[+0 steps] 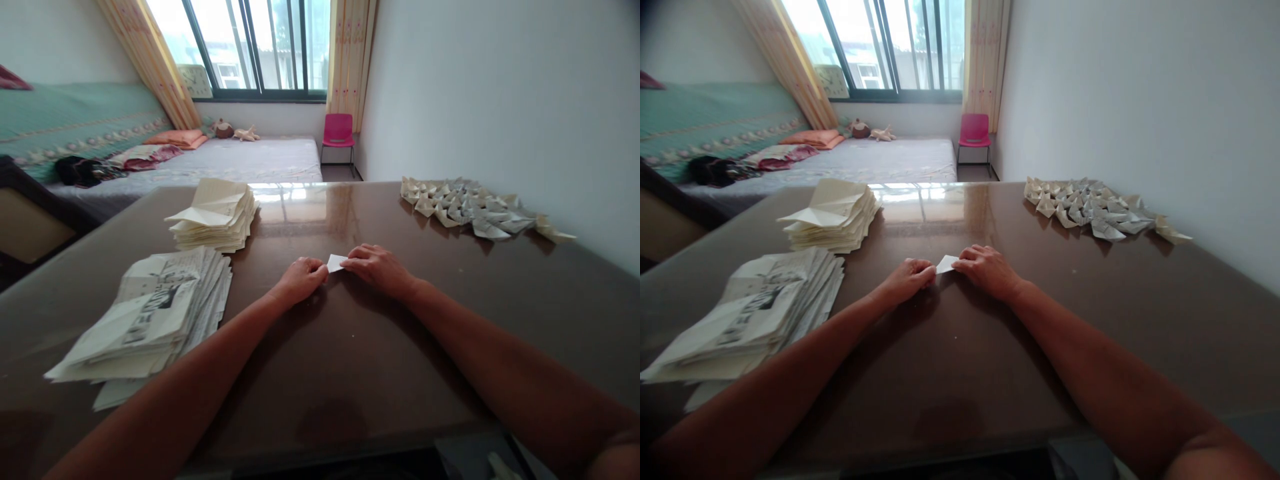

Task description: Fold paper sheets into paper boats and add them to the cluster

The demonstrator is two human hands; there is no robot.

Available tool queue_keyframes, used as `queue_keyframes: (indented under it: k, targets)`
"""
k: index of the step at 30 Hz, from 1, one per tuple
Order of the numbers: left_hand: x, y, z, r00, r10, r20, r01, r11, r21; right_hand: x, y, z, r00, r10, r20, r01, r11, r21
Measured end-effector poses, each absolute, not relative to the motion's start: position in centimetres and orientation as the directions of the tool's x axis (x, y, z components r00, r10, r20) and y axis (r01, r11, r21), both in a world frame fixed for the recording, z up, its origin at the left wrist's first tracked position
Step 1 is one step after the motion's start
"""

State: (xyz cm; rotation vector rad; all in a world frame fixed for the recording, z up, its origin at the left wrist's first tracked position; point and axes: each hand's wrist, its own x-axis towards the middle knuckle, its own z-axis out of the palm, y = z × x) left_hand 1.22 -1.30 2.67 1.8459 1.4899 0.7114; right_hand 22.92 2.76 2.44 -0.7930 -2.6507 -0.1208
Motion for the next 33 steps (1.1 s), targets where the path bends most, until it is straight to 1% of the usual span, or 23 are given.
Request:
queue_keyframes:
  k: [2,4,7,9,11,13,15,18,22,28,33]
  targets:
    - [1.3,-1.3,2.7,0.195,0.981,0.008,0.587,-0.123,0.8,22.8,2.7,2.5,-0.767,0.517,0.381,0.564,0.826,0.015]
    - [1.4,-1.4,2.7,0.168,0.986,0.009,0.532,-0.098,0.841,22.7,2.6,2.6,-0.737,0.539,0.409,0.597,0.802,0.019]
    - [1.5,-1.6,2.7,0.117,0.993,0.032,0.48,-0.084,0.873,22.4,2.4,2.5,-0.659,0.594,0.46,0.644,0.762,-0.062]
    - [1.5,-1.7,2.5,0.109,0.992,0.063,0.515,-0.111,0.85,22.2,2.3,2.3,-0.62,0.628,0.47,0.652,0.746,-0.137]
    - [1.6,-1.7,2.2,0.102,0.989,0.108,0.592,-0.148,0.792,22.0,2.2,2.1,-0.605,0.65,0.46,0.645,0.738,-0.196]
    - [1.6,-1.7,1.9,0.074,0.985,0.154,0.645,-0.165,0.746,21.8,2.1,1.9,-0.597,0.66,0.456,0.636,0.736,-0.232]
    - [1.6,-1.6,1.6,0.041,0.983,0.181,0.634,-0.166,0.756,21.7,2.0,1.9,-0.596,0.659,0.459,0.628,0.739,-0.246]
    - [1.6,-1.7,1.5,0.05,0.984,0.172,0.593,-0.168,0.788,21.6,1.8,1.9,-0.6,0.665,0.445,0.634,0.734,-0.242]
    - [1.5,-1.8,1.9,0.074,0.988,0.135,0.63,-0.151,0.761,21.7,1.7,2.0,-0.602,0.691,0.4,0.644,0.716,-0.268]
    - [1.5,-1.9,2.2,0.089,0.989,0.116,0.599,-0.146,0.787,22.2,2.1,1.6,-0.615,0.699,0.366,0.574,0.714,-0.399]
    - [1.6,-2.1,2.5,0.094,0.991,0.096,0.62,-0.134,0.773,22.4,2.8,1.2,-0.603,0.714,0.356,0.492,0.683,-0.539]
